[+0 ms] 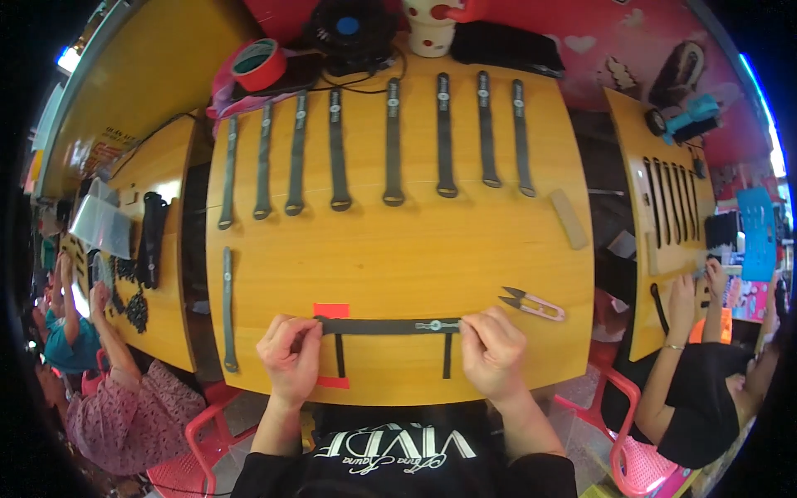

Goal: Attaching small plastic components to black fabric straps using a template on a workbench.

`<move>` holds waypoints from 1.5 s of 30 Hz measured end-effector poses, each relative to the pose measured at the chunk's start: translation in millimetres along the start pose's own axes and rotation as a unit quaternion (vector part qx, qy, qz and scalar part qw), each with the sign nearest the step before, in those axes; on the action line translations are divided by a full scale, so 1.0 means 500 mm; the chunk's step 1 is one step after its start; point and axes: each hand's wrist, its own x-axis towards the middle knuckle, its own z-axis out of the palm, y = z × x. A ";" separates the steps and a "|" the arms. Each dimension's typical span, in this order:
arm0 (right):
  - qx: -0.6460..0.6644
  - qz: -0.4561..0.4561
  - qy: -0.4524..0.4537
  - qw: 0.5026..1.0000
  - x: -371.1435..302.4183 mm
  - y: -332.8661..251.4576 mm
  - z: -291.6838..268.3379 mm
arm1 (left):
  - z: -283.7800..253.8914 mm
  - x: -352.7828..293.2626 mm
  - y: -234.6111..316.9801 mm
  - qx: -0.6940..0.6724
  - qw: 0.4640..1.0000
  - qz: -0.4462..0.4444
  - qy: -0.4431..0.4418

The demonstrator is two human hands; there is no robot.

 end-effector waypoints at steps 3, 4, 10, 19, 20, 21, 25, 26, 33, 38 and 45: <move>0.027 0.000 -0.001 1.000 0.000 -0.002 0.002 | -0.003 -0.002 0.004 0.014 1.000 -0.014 0.002; 0.021 0.001 0.002 1.000 -0.001 -0.002 0.002 | -0.002 -0.001 0.004 0.007 1.000 -0.013 -0.001; 0.020 0.006 -0.016 1.000 0.002 -0.001 -0.005 | 0.005 0.001 0.003 0.012 1.000 -0.014 -0.003; 0.024 0.002 -0.007 1.000 0.007 -0.007 0.005 | -0.003 -0.002 0.003 0.018 1.000 -0.010 0.015; 0.030 -0.003 -0.007 1.000 0.007 -0.008 0.004 | -0.002 0.003 0.007 0.015 1.000 -0.004 0.008; 0.030 0.007 -0.003 1.000 0.007 -0.009 0.001 | -0.003 0.005 0.010 0.013 1.000 0.001 0.002; 0.047 0.011 0.004 0.999 -0.002 -0.005 0.000 | 0.004 -0.001 0.003 0.001 1.000 0.019 0.016; 0.047 0.009 0.002 0.999 0.000 -0.001 0.001 | 0.007 -0.001 0.000 0.006 0.999 0.026 0.028; 0.045 -0.001 0.000 0.999 -0.007 0.003 -0.002 | -0.015 -0.027 0.002 -0.002 0.994 0.055 0.089; 0.059 -0.022 0.010 0.998 -0.012 0.021 0.001 | -0.040 -0.068 0.079 0.136 0.963 0.232 0.024; 0.054 -0.024 -0.024 0.998 -0.006 0.039 -0.002 | -0.043 -0.092 0.017 0.252 0.951 0.173 -0.036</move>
